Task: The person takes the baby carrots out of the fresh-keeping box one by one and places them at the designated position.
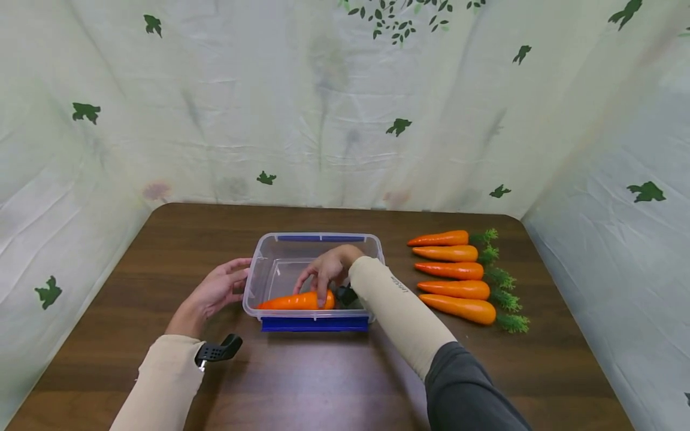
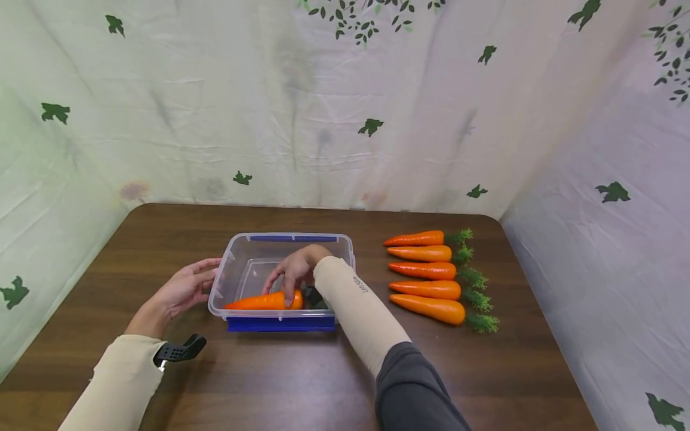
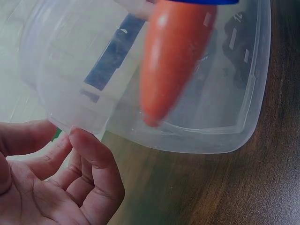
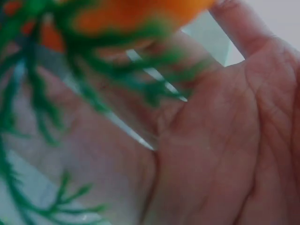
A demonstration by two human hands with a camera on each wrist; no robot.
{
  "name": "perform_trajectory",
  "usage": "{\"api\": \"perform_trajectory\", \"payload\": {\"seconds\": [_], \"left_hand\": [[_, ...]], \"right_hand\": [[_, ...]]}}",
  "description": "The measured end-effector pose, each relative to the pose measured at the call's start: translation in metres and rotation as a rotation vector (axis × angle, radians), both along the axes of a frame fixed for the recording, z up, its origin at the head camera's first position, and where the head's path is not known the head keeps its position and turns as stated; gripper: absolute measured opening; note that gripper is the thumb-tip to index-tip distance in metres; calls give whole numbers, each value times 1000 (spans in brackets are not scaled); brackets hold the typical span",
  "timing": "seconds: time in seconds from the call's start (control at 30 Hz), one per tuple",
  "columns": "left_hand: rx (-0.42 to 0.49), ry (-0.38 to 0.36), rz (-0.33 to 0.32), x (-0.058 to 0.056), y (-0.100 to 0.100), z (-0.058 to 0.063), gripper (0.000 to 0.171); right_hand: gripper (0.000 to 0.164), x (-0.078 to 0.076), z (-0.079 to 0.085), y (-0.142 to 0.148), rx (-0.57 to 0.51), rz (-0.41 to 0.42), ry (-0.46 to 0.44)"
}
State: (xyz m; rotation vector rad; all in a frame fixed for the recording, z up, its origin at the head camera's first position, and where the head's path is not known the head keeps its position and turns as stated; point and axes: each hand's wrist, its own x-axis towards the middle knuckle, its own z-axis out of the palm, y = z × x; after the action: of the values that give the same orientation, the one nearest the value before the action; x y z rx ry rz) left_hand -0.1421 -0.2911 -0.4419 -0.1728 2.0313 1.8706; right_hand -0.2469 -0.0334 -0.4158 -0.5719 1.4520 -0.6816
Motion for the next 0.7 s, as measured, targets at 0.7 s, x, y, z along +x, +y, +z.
{"api": "perform_trajectory", "payload": {"seconds": [0.7], "left_hand": [[54, -1, -23, -2, 4, 0, 44]], "right_hand": [[51, 12, 47, 69, -320, -201, 537]]}}
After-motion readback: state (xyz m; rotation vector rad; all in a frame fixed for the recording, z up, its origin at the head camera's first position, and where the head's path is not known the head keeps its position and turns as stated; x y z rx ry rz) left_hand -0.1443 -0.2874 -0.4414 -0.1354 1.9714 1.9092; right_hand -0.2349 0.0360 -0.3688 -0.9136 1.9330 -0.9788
